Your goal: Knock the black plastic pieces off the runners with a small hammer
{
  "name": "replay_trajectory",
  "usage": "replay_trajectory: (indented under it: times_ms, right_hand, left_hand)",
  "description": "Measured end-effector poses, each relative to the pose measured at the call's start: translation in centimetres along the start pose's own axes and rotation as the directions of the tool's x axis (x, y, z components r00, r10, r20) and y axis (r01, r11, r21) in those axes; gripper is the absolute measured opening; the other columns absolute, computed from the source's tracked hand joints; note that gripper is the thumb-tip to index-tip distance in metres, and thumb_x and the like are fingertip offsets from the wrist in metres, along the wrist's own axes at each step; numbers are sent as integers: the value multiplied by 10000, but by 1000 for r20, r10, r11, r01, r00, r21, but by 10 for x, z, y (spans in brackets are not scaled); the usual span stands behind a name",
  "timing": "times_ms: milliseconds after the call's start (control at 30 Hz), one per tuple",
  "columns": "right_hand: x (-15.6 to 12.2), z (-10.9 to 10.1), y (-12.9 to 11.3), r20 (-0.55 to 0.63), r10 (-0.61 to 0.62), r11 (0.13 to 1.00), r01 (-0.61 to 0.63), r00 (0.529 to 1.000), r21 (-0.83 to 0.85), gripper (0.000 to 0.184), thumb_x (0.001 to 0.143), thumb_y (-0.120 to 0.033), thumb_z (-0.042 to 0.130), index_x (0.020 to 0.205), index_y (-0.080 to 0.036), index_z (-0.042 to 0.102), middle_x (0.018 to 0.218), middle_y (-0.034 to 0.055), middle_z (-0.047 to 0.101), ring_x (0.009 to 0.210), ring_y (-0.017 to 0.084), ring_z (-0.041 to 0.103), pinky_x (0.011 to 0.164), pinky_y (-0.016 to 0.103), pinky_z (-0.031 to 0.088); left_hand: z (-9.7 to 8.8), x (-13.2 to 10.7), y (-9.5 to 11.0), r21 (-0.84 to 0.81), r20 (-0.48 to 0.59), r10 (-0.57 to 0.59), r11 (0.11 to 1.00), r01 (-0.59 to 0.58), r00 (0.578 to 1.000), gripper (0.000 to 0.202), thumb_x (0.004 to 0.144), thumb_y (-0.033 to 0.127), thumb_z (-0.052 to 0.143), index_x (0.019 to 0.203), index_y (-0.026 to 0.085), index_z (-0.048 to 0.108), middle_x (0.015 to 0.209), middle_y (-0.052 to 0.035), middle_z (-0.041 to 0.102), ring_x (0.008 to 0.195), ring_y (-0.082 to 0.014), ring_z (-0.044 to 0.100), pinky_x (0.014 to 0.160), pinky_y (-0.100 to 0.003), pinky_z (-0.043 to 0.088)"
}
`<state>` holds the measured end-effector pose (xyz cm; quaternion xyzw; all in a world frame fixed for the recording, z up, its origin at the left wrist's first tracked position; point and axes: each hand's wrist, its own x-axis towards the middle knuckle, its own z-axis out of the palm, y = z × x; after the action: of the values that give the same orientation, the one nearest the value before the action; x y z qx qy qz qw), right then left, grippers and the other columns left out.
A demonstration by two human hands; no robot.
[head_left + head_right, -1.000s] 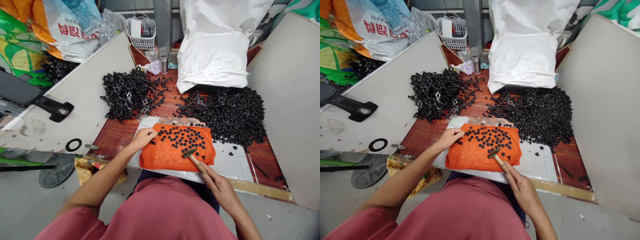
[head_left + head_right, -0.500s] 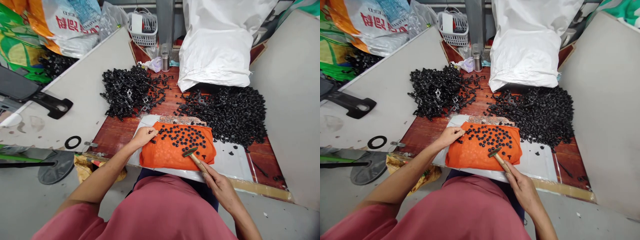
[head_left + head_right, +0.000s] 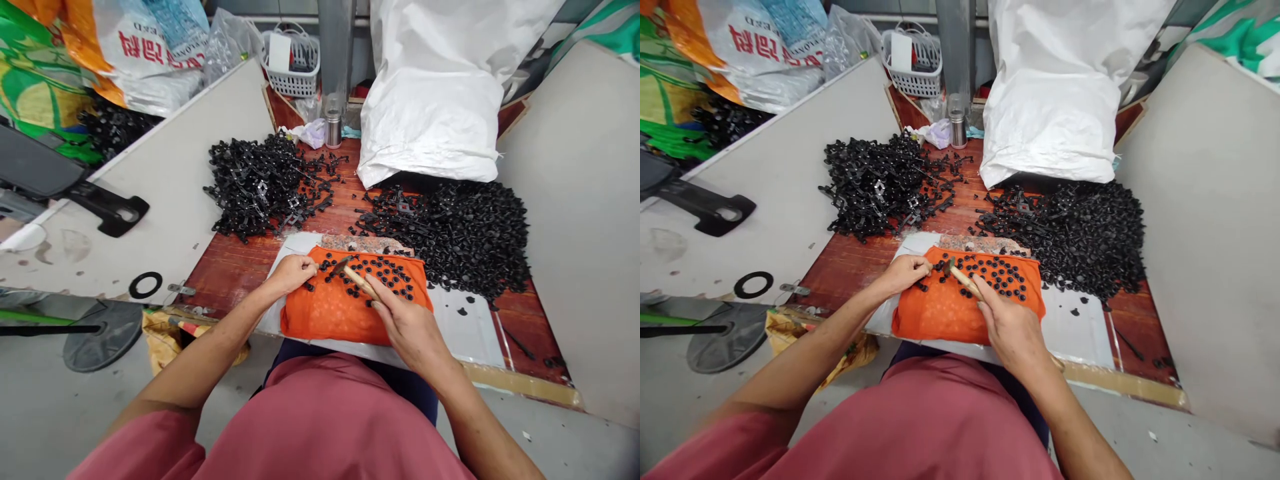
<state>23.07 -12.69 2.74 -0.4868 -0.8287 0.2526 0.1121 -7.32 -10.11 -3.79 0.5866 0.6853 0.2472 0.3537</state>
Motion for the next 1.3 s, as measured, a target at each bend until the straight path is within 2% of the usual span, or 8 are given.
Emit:
replay_trajectory:
  times_ms: [167,300,533,667,767,900,1067,1300]
  right_hand:
    - [27,15,-15,-89,-97,994,91,991,-69,562,1062,-295,398,1620,-354,376,1118,65,788,895,227,754,836,356,600]
    - [33,22,-17,43,-39,965,48,998,-258,572,1038,-257,454,1600,-357,418,978,58,796,774,229,755,722,326,596]
    - [39,20,-24,73,-22,917,49,997,-395,556,1053,-300,448,1607,-337,409,860,63,793,706,222,745,664,297,568]
    - [45,15,-29,145,62,886,12,988,-463,536,1072,-353,433,1605,-393,388,888,61,803,751,243,758,672,314,547]
    - [47,13,-28,158,76,899,1,984,-437,544,1077,-357,420,1615,-404,358,943,58,809,795,251,764,688,317,535]
    - [46,14,-24,167,77,915,-3,983,-403,554,1076,-339,416,1625,-380,347,975,62,811,824,247,763,701,313,530]
    - [43,21,-18,133,59,919,-2,989,-394,535,1082,-350,407,1615,-385,370,974,55,812,829,247,769,695,309,537]
    - [42,24,-22,101,0,903,44,995,-426,554,1063,-326,462,1608,-384,380,906,39,809,743,228,762,647,291,525]
  left_hand:
    - [1,1,-1,-1,20,6,1000,-6,1000,291,808,336,530,630,169,688,576,0,592,568,-139,509,543,-242,322]
    - [2,1,-1,8,10,-1,1000,1,1000,292,821,334,541,603,176,656,535,10,551,532,-130,466,534,-250,289]
    - [3,-2,2,96,18,-22,995,20,1000,323,871,356,538,633,173,657,554,6,560,556,-139,485,548,-267,284]
    - [-12,-10,11,104,66,94,990,-101,993,317,939,404,487,941,187,719,797,-17,690,737,-178,604,674,-275,419]
    - [-34,-23,11,183,-100,204,966,-184,974,329,938,375,508,1167,205,670,1079,-59,700,956,-207,631,878,-313,471]
    - [-52,-52,-2,317,-402,106,948,30,910,258,942,386,510,903,197,682,908,-54,682,856,-207,605,814,-310,442]
    - [-19,-71,-7,158,-239,-80,980,120,968,420,978,479,447,759,207,681,768,-29,690,767,-184,609,686,-284,369]
    - [10,-28,10,-28,-364,-226,972,232,904,358,850,482,618,631,200,584,567,17,569,570,-145,500,577,-268,295]
